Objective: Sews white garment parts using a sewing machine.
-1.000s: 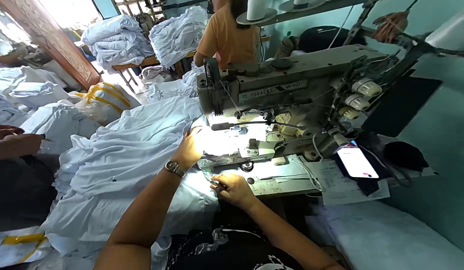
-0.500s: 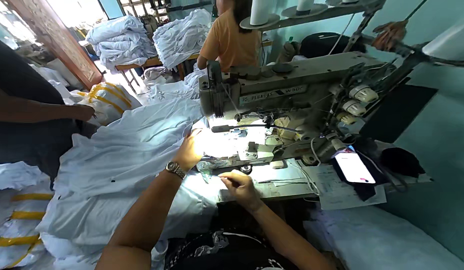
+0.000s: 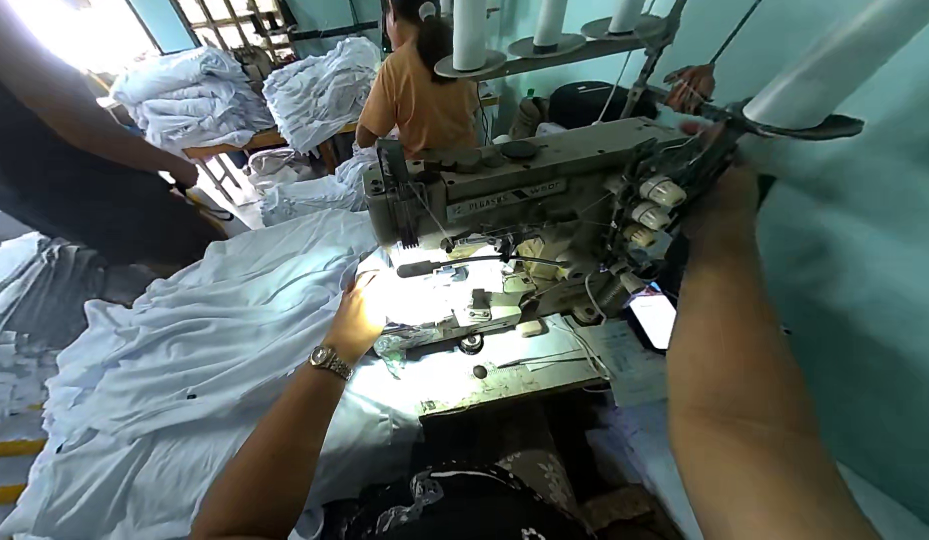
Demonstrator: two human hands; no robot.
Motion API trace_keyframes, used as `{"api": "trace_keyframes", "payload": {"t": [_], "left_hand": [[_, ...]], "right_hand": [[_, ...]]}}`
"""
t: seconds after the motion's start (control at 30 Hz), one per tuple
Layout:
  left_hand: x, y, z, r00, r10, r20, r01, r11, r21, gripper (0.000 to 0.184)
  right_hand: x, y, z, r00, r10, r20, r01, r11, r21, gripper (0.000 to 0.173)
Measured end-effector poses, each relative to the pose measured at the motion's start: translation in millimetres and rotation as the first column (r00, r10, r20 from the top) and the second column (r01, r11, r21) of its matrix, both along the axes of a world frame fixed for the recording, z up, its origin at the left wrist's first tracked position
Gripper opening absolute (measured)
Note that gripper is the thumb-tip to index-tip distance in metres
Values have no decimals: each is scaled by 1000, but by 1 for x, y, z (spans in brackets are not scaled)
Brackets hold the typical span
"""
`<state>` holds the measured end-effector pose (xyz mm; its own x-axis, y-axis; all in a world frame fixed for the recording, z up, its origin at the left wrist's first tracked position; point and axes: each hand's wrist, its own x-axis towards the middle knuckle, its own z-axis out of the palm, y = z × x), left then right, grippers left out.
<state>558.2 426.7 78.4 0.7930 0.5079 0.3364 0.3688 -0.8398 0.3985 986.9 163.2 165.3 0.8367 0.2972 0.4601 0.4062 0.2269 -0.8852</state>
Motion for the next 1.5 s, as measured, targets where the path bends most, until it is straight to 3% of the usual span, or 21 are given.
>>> {"api": "trace_keyframes", "payload": {"t": [0.07,0.17,0.43,0.5,0.57,0.63,0.67,0.73,0.83,0.9,0.97,1.0,1.07,1.1,1.17,1.23,1.27,1.33,1.37,1.4,1.5], "left_hand": [[0,-1,0,1000,0,19,0,1000,9,33],[0,-2,1,1000,3,17,-4,1000,19,34],[1,2,0,999,-25,25,25,1000,-2,39],[1,4,2,998,-65,18,65,998,-3,41],[3,6,6,996,-84,19,85,996,-19,34],[12,11,10,996,-79,31,80,996,-45,23],[19,16,11,997,-69,42,71,996,-53,19],[31,37,14,995,-81,53,82,997,-5,17],[32,81,32,998,51,-33,-46,990,131,23],[12,108,43,985,149,83,-161,972,170,28],[-20,101,54,946,239,221,-260,963,73,28],[-37,83,57,926,290,242,-284,957,-60,24],[-71,30,57,919,360,158,-239,831,-503,29],[-83,4,46,924,365,116,-188,697,-692,33],[-97,-36,4,913,404,63,-148,470,-870,39],[-106,-55,-35,886,449,117,-108,444,-889,56],[-108,-58,-42,856,488,172,-70,438,-896,60],[-109,-59,-48,804,539,252,-22,451,-892,56],[-109,-58,-49,799,540,265,-10,452,-892,56],[-110,-57,-50,800,536,270,-3,453,-891,55],[-112,-56,-52,811,508,290,30,459,-888,56]], "right_hand": [[1,3,2,990,142,-17,-142,990,3,30],[0,0,10,984,177,-8,-177,983,-47,25],[7,8,41,991,-28,-133,-27,918,-396,49],[3,5,37,992,-4,-130,-41,939,-341,46],[-7,11,40,978,9,-208,-53,977,-208,32],[-38,37,69,889,-189,-416,128,977,-169,22],[-18,18,44,973,27,-227,-48,995,-90,25],[2,7,18,993,119,-4,-119,989,-83,33],[-8,-5,12,986,-165,-12,161,978,-135,39],[-21,-23,10,962,-274,5,273,957,-97,40],[-51,-44,2,944,-329,0,329,944,-24,41],[-75,-50,-2,931,-364,-29,365,931,20,39],[-118,-56,-24,920,-383,-87,392,910,134,27],[-142,-55,-37,925,-367,-95,379,910,170,21],[-189,-43,-65,966,-258,-15,257,952,169,16],[-233,-24,-98,990,-8,140,7,1000,8,17],[-251,-12,-112,961,185,204,-155,976,-155,17],[-282,20,-132,840,521,152,-391,775,-497,36],[-295,35,-139,789,602,124,-437,690,-577,42],[-305,48,-144,757,632,168,-425,671,-608,39],[-327,80,-139,700,515,495,-198,806,-558,26]]}}
